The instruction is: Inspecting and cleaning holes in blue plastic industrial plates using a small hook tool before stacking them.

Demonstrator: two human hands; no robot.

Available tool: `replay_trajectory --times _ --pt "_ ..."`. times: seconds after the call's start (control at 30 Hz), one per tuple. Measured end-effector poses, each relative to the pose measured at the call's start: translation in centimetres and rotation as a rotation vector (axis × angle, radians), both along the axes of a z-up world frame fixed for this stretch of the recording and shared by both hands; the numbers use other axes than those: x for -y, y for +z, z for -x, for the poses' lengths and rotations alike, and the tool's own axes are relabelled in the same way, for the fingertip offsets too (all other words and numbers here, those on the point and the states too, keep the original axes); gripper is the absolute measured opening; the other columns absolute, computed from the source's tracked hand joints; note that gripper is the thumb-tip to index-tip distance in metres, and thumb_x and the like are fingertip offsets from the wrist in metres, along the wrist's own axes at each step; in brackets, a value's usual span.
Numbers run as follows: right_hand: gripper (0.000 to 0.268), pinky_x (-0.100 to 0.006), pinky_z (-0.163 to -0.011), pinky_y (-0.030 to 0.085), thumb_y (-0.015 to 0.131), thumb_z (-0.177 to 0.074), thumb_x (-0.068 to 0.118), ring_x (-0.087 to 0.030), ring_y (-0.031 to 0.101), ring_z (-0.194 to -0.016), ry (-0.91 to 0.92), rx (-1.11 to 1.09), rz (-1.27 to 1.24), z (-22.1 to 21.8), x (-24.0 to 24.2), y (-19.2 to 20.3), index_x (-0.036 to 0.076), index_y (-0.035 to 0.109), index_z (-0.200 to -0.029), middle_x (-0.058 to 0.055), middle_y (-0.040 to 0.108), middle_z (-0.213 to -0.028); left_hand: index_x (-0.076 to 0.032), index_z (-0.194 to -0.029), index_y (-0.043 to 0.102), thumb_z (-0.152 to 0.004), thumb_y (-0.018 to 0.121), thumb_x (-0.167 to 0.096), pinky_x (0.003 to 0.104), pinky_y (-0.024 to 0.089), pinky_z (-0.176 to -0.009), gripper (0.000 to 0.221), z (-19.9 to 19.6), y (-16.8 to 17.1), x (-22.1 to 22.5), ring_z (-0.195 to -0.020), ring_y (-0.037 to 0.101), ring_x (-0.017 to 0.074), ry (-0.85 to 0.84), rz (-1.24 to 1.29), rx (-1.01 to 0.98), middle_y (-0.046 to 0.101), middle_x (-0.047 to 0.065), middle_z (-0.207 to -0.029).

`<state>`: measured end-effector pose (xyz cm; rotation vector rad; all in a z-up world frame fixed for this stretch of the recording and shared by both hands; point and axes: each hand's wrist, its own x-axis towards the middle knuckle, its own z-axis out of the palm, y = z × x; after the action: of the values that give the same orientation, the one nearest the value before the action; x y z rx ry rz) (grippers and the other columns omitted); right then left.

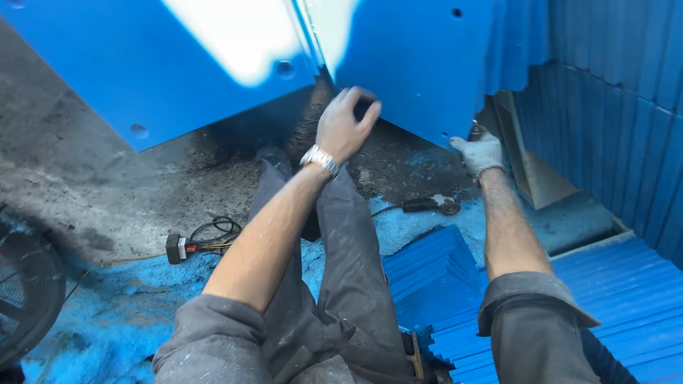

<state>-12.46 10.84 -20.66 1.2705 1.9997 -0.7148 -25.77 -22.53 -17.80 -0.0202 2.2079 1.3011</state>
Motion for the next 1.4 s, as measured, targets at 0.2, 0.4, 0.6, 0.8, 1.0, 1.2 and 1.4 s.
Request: replay_trajectory --times 0.2,0.4,0.6,0.8,1.0,1.2,1.4 --pt "0.074 -0.033 -0.093 0.056 0.090 -0.076 0.025 -0.018 0.069 -0.107 0.115 0.073 0.255 1.4 0.8 0.3 0.000 0.057 -0.138 -0.014 0.072 -0.124 -0.015 -0.118 0.064 -0.095 0.067 -0.045 0.042 0.054 -0.089 0.038 6.1 -0.5 -10.0 -0.106 0.064 0.0238 -0.001 0.051 -0.222 0.065 0.008 -0.116" --pt "0.076 -0.033 -0.095 0.055 0.091 -0.072 0.032 -0.020 0.069 -0.109 0.140 0.050 0.490 -0.5 2.5 0.4 0.001 0.061 -0.135 -0.012 0.073 -0.125 -0.007 -0.125 0.053 -0.086 0.075 -0.056 0.047 0.049 -0.092 0.066 9.0 0.1 -11.3 -0.111 0.055 0.0308 0.162 0.262 -0.537 0.053 0.015 -0.124" --pt "0.086 -0.038 -0.094 0.056 0.090 -0.064 0.053 -0.026 0.072 -0.104 0.299 0.079 0.369 -1.1 5.3 0.7 0.001 0.067 -0.127 -0.015 0.074 -0.117 -0.010 -0.086 0.072 -0.096 0.075 -0.045 0.047 0.047 -0.076 0.037 13.6 -2.5 -8.0 -0.077 0.062 0.0306 -0.251 -0.046 -0.608 0.068 0.012 -0.084" --pt "0.053 -0.043 -0.090 0.057 0.083 -0.058 0.046 -0.034 0.071 -0.099 0.399 -0.034 0.295 -0.5 12.9 8.8 0.008 0.078 -0.093 -0.020 0.073 -0.108 -0.003 -0.077 0.070 -0.105 0.058 -0.038 0.033 0.045 -0.055 0.047 11.2 -4.4 2.1 -0.057 0.058 0.0155 0.038 -0.247 -0.181 0.067 0.008 -0.067" --pt "0.046 -0.046 -0.069 0.060 0.075 -0.069 0.048 -0.030 0.072 -0.079 0.513 0.134 0.295 -5.3 13.4 24.8 0.004 0.074 -0.085 -0.013 0.064 -0.094 0.002 -0.077 0.059 -0.111 0.037 -0.032 0.038 0.056 -0.070 0.052 3.1 4.1 6.1 -0.067 0.066 0.0251 0.113 -0.581 -0.110 0.065 0.017 -0.074" --pt "0.044 -0.045 -0.077 0.057 0.073 -0.069 0.052 -0.027 0.069 -0.090 0.489 0.283 0.216 -12.8 9.7 46.4 0.014 0.078 -0.090 -0.010 0.063 -0.102 0.004 -0.083 0.064 -0.101 0.042 -0.029 0.038 0.056 -0.063 0.043 -5.5 21.9 -3.5 -0.060 0.063 0.0263 0.258 -0.724 0.108 0.062 0.015 -0.066" --pt "0.039 -0.032 -0.089 0.061 0.070 -0.081 0.056 -0.015 0.068 -0.104 0.297 0.648 -0.049 -18.6 8.1 65.2 0.026 0.078 -0.105 0.003 0.062 -0.113 -0.002 -0.070 0.059 -0.102 0.050 -0.027 0.039 0.053 -0.068 0.042 -9.3 39.8 -13.4 -0.063 0.064 0.0273 0.260 -1.064 0.485 0.054 0.011 -0.060"
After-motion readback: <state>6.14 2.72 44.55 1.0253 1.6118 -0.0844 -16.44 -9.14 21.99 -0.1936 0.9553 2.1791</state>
